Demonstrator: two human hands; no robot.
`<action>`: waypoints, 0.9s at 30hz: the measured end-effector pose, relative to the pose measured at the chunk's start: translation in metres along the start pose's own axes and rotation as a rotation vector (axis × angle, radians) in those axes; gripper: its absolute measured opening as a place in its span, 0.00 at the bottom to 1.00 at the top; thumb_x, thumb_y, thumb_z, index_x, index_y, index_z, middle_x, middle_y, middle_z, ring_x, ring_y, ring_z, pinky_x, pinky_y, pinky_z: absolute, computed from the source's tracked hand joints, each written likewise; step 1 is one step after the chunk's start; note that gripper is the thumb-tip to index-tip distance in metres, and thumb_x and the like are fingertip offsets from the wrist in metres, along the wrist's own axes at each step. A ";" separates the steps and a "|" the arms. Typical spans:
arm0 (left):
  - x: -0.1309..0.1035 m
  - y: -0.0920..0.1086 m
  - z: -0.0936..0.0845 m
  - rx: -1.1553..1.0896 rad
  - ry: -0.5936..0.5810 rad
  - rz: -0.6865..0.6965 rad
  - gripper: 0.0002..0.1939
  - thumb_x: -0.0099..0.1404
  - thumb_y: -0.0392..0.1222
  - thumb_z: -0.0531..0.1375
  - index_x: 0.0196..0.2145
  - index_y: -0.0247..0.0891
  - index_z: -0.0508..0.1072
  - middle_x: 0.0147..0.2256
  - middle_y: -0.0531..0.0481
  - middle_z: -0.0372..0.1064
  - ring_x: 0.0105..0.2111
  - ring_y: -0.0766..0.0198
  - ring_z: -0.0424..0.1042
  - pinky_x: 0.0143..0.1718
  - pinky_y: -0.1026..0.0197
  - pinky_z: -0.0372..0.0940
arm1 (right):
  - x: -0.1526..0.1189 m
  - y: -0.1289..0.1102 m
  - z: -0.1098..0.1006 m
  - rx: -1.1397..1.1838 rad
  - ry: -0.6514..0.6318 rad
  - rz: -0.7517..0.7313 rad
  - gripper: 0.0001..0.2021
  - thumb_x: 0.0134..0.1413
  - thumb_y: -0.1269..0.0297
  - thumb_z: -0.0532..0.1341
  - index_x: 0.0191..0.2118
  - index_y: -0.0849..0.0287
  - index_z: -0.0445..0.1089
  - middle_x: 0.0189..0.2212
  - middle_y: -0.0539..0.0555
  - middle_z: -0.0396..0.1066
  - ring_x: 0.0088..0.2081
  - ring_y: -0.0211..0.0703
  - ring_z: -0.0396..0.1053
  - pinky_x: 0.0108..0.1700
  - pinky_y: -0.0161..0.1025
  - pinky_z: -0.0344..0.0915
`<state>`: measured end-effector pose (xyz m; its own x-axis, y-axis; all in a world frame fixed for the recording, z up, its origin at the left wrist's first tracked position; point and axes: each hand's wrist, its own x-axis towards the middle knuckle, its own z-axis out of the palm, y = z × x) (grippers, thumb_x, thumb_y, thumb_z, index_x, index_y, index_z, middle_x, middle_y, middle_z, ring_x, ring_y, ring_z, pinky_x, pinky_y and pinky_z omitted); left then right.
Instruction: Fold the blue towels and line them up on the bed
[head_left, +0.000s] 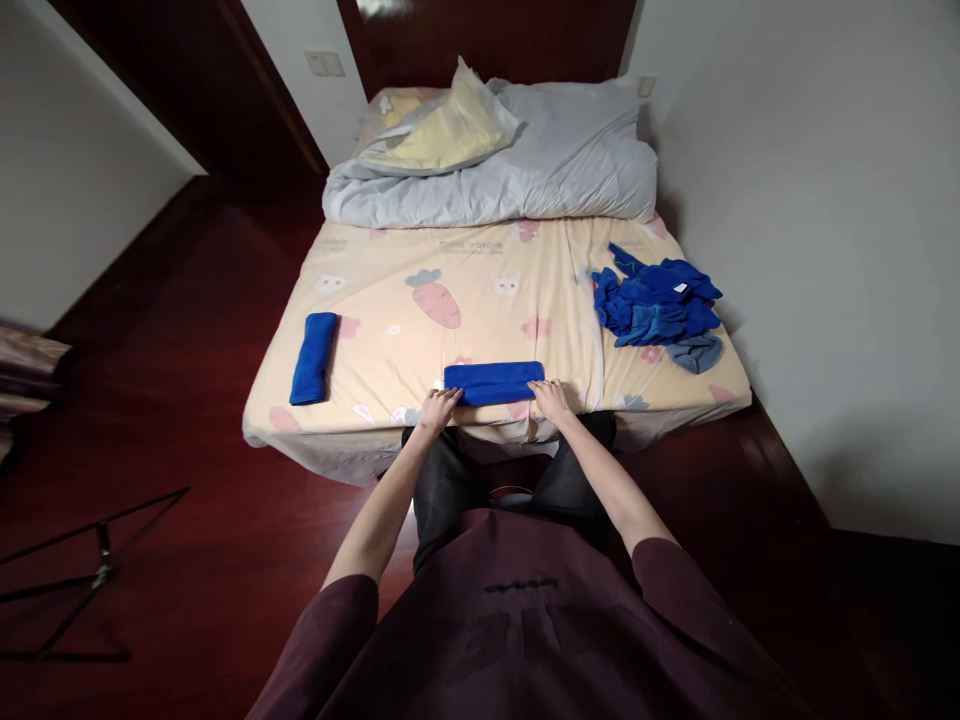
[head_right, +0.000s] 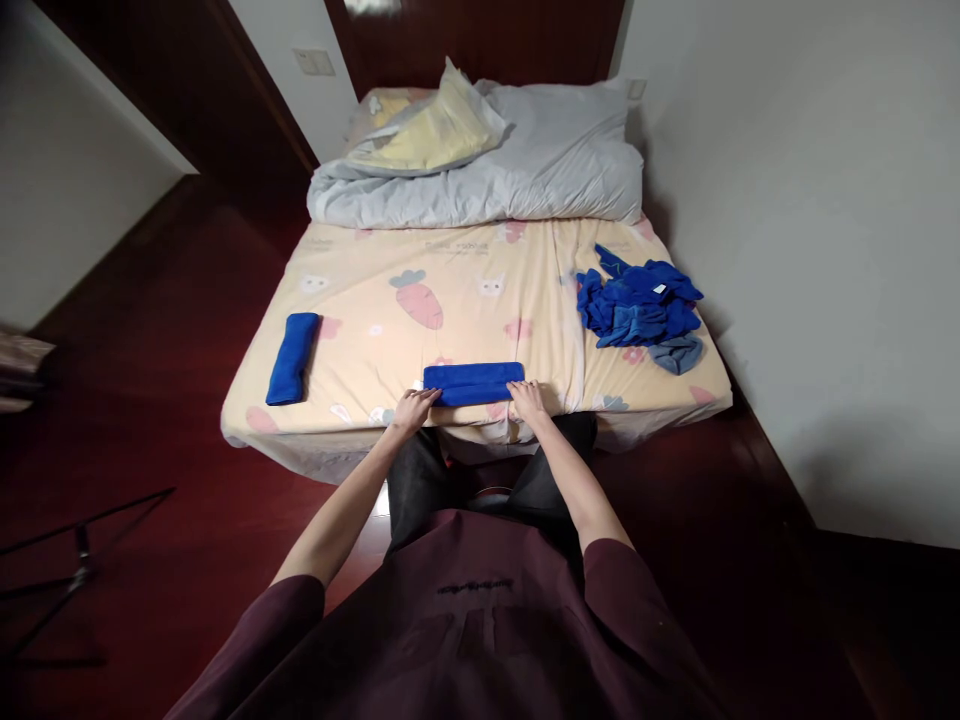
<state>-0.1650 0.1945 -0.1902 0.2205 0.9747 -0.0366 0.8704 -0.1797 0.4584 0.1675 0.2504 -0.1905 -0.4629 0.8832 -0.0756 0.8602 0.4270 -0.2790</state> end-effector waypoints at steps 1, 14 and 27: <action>-0.004 -0.003 -0.003 0.001 -0.021 0.005 0.28 0.63 0.26 0.54 0.56 0.43 0.77 0.58 0.36 0.72 0.58 0.46 0.72 0.63 0.44 0.58 | -0.003 0.003 -0.002 0.006 -0.015 -0.012 0.29 0.56 0.80 0.57 0.62 0.54 0.73 0.57 0.62 0.75 0.58 0.60 0.72 0.63 0.58 0.61; -0.024 -0.020 0.007 -0.648 0.211 -0.359 0.18 0.62 0.50 0.65 0.47 0.39 0.74 0.44 0.45 0.78 0.45 0.55 0.78 0.48 0.55 0.73 | -0.016 0.028 0.016 1.005 0.251 0.266 0.17 0.47 0.57 0.70 0.42 0.60 0.77 0.38 0.58 0.80 0.41 0.50 0.78 0.49 0.48 0.75; -0.007 -0.024 0.013 -0.419 0.233 -0.539 0.13 0.70 0.48 0.58 0.46 0.38 0.74 0.47 0.38 0.79 0.48 0.51 0.78 0.50 0.55 0.69 | -0.012 0.025 0.020 0.560 0.249 0.381 0.12 0.63 0.56 0.60 0.32 0.57 0.71 0.30 0.55 0.75 0.33 0.46 0.73 0.39 0.38 0.69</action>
<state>-0.1813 0.1899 -0.2122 -0.3328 0.9247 -0.1847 0.5789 0.3549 0.7341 0.1909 0.2466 -0.2153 -0.0322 0.9974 -0.0637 0.6822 -0.0247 -0.7307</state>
